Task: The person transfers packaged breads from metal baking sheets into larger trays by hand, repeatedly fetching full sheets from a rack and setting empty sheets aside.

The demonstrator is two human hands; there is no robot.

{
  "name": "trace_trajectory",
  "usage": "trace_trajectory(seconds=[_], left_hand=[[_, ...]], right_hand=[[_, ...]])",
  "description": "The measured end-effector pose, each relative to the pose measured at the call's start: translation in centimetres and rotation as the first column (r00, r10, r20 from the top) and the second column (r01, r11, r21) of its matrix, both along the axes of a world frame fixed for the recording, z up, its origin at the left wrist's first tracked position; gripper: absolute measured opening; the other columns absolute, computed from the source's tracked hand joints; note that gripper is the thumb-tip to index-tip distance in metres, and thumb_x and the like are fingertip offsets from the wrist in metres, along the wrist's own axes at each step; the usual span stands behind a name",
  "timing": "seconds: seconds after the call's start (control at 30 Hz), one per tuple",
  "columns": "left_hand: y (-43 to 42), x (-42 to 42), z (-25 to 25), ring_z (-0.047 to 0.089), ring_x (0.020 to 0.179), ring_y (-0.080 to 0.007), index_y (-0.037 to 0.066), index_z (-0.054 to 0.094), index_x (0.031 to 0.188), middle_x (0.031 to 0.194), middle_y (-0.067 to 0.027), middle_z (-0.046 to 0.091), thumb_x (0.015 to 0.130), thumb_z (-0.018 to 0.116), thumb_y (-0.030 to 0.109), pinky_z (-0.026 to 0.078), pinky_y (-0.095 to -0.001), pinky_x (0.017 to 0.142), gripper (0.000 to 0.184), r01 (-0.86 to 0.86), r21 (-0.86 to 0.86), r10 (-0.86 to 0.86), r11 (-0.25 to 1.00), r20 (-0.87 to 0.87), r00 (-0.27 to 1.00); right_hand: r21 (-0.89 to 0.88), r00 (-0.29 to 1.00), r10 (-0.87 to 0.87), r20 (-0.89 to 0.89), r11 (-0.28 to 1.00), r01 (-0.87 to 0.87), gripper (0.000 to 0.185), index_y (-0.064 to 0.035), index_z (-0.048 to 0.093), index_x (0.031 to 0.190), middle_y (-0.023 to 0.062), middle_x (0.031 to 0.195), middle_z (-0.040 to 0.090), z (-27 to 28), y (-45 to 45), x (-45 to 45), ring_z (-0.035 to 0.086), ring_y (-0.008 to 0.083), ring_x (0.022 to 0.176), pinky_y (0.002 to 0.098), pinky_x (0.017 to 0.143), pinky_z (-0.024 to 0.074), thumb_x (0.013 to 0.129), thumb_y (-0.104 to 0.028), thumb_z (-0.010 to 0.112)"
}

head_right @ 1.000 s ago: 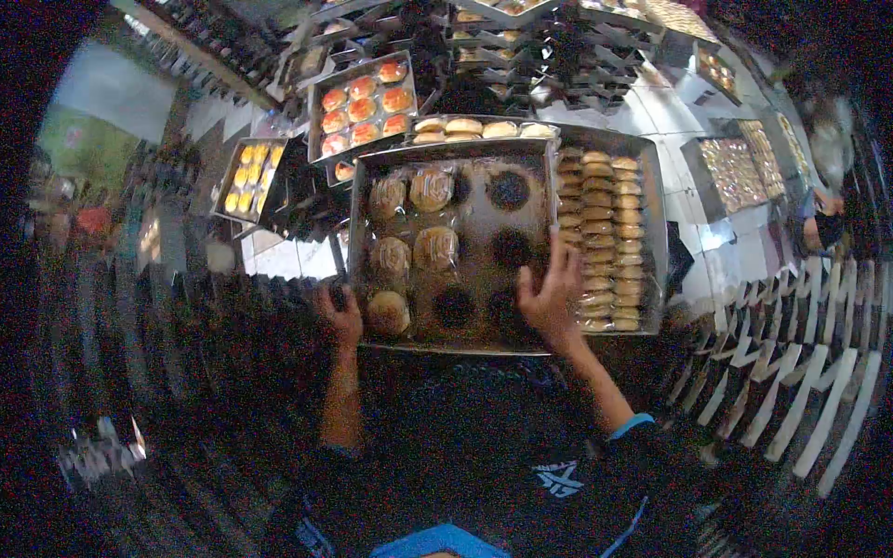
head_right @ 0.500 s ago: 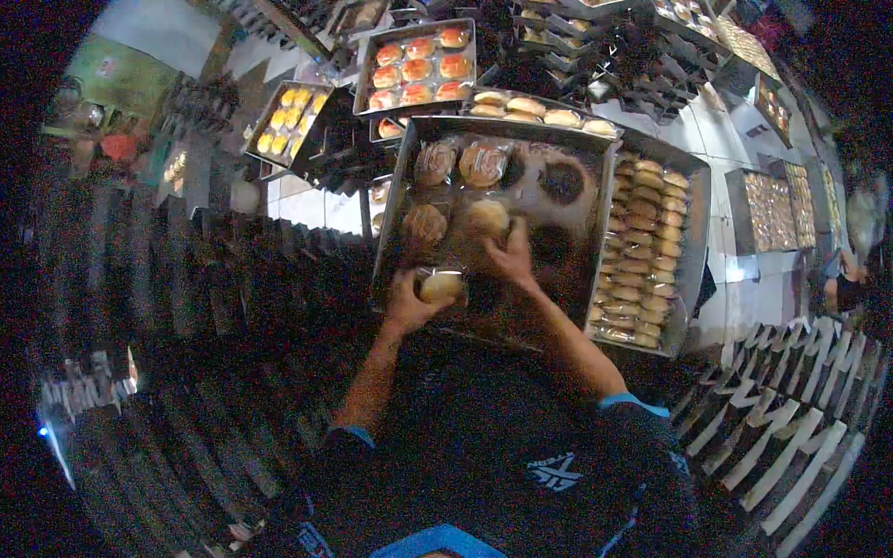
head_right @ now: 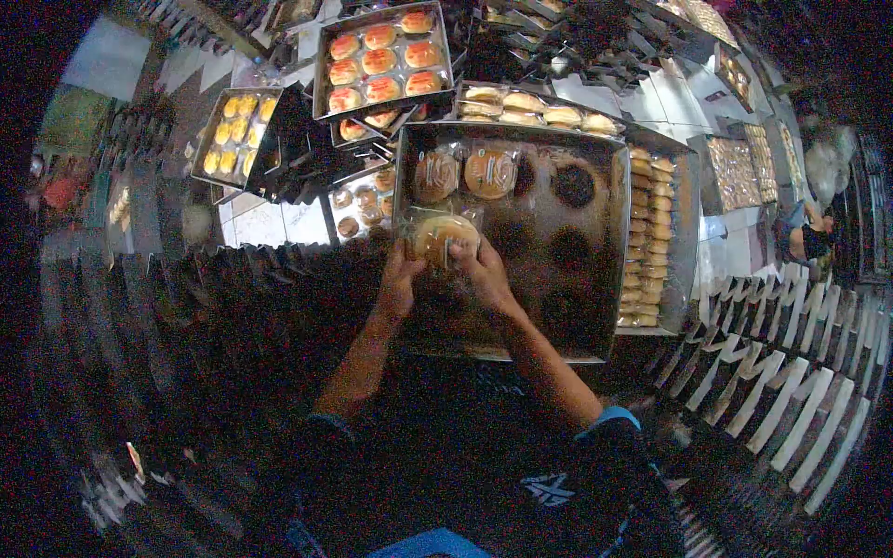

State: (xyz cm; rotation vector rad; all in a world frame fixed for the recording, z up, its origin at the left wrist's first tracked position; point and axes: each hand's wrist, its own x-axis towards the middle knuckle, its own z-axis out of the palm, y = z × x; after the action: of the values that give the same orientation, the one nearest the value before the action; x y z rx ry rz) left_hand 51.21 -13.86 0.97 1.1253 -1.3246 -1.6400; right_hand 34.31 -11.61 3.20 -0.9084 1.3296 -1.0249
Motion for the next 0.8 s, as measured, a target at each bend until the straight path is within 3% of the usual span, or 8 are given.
trace_trajectory(seconds=[0.13, 0.23, 0.37, 0.47, 0.53, 0.57, 0.67, 0.8], left_hand=[[0.7, 0.3, -3.8, 0.035, 0.124, -0.0319, -0.003, 0.036, 0.131, 0.133, -0.0208, 0.037, 0.085, 0.046, 0.018, 0.024, -0.0390, 0.105, 0.051, -0.011, -0.257, -0.011, 0.966, -0.083, 0.996], [0.2, -0.2, -4.6, 0.030, 0.128, -0.0339, -0.003, 0.031, 0.134, 0.136, -0.0230, 0.032, 0.088, 0.045, 0.028, 0.021, -0.0390, 0.107, 0.058, 0.040, -0.074, -0.030, 0.996, 0.128, 0.991], [0.8, -0.4, -5.0, 0.025, 0.131, -0.0349, -0.003, 0.031, 0.135, 0.139, -0.0223, 0.030, 0.093, 0.040, 0.032, 0.018, -0.0393, 0.109, 0.056, -0.010, -0.181, 0.056, 0.983, 0.250, 0.967], [0.6, -0.5, -5.2, 0.027, 0.129, -0.0342, -0.003, 0.032, 0.134, 0.137, -0.0208, 0.032, 0.095, 0.037, 0.030, 0.019, -0.0398, 0.108, 0.051, -0.022, -0.225, 0.090, 0.974, 0.297, 0.951], [0.8, -0.7, -5.1, 0.029, 0.128, -0.0331, -0.002, 0.033, 0.134, 0.136, -0.0198, 0.034, 0.095, 0.036, 0.028, 0.020, -0.0396, 0.108, 0.049, 0.044, -0.249, 0.034, 0.967, 0.300, 0.953], [1.0, -1.4, -4.3, 0.031, 0.128, -0.0321, -0.002, 0.033, 0.134, 0.134, -0.0193, 0.035, 0.096, 0.036, 0.029, 0.020, -0.0391, 0.107, 0.049, 0.022, -0.137, -0.009, 0.990, 0.098, 0.995], [0.7, -3.0, -2.7, 0.033, 0.126, -0.0307, -0.002, 0.034, 0.133, 0.133, -0.0188, 0.037, 0.097, 0.032, 0.030, 0.021, -0.0382, 0.107, 0.049, 0.017, -0.073, -0.022, 0.997, -0.068, 0.997], [-0.3, -3.2, 0.3, 0.033, 0.126, -0.0301, -0.002, 0.036, 0.131, 0.132, -0.0191, 0.037, 0.098, 0.025, 0.028, 0.023, -0.0376, 0.107, 0.046, -0.021, -0.165, 0.028, 0.986, 0.042, 0.999]], right_hand=[[0.076, 0.967, 0.252, 0.039, 0.964, -0.254, 0.048, -0.0023, 0.054, 0.115, 0.0045, 0.100, 0.058, -0.6, -1.5, -1.4, 0.050, 0.0132, 0.084, 0.0286, 0.075, 0.0435, 0.093, -0.044, 0.044], [-0.148, 0.935, 0.068, -0.349, 0.981, -0.127, 0.053, -0.0016, 0.058, 0.107, 0.0032, 0.086, 0.059, -4.1, -1.3, -0.4, 0.051, 0.0123, 0.073, 0.0273, 0.066, 0.0431, 0.093, -0.049, 0.039], [-0.006, 0.998, -0.060, -0.033, 0.998, 0.060, 0.053, -0.0008, 0.057, 0.103, 0.0014, 0.078, 0.057, -4.4, -0.2, 1.0, 0.049, 0.0133, 0.067, 0.0264, 0.061, 0.0404, 0.094, -0.050, 0.039], [0.173, 0.979, -0.177, 0.104, 0.972, 0.157, 0.051, 0.0013, 0.054, 0.109, 0.0093, 0.094, 0.058, -4.0, 0.4, 0.8, 0.053, 0.0202, 0.079, 0.0313, 0.070, 0.0425, 0.095, -0.045, 0.039], [0.011, 0.903, -0.124, -0.410, 0.990, 0.141, 0.051, 0.0025, 0.051, 0.115, 0.0162, 0.105, 0.054, -5.5, 0.7, 0.0, 0.051, 0.0268, 0.090, 0.0369, 0.079, 0.0416, 0.096, -0.042, 0.036], [-0.041, 0.814, -0.128, -0.567, 0.991, 0.128, 0.051, 0.0028, 0.050, 0.117, 0.0186, 0.109, 0.053, -6.4, 0.9, -0.5, 0.051, 0.0290, 0.094, 0.0387, 0.081, 0.0413, 0.096, -0.041, 0.035], [-0.199, 0.819, -0.076, -0.569, 0.979, -0.047, 0.052, 0.0025, 0.045, 0.125, 0.0256, 0.122, 0.043, -8.2, 1.6, -1.1, 0.044, 0.0373, 0.107, 0.0431, 0.093, 0.0359, 0.097, -0.039, 0.031], [0.018, 0.974, -0.213, 0.078, 0.977, 0.212, 0.053, -0.0002, 0.043, 0.127, 0.0166, 0.126, 0.045, -5.2, -0.2, -0.8, 0.045, 0.0273, 0.112, 0.0396, 0.100, 0.0314, 0.095, -0.041, 0.031]])
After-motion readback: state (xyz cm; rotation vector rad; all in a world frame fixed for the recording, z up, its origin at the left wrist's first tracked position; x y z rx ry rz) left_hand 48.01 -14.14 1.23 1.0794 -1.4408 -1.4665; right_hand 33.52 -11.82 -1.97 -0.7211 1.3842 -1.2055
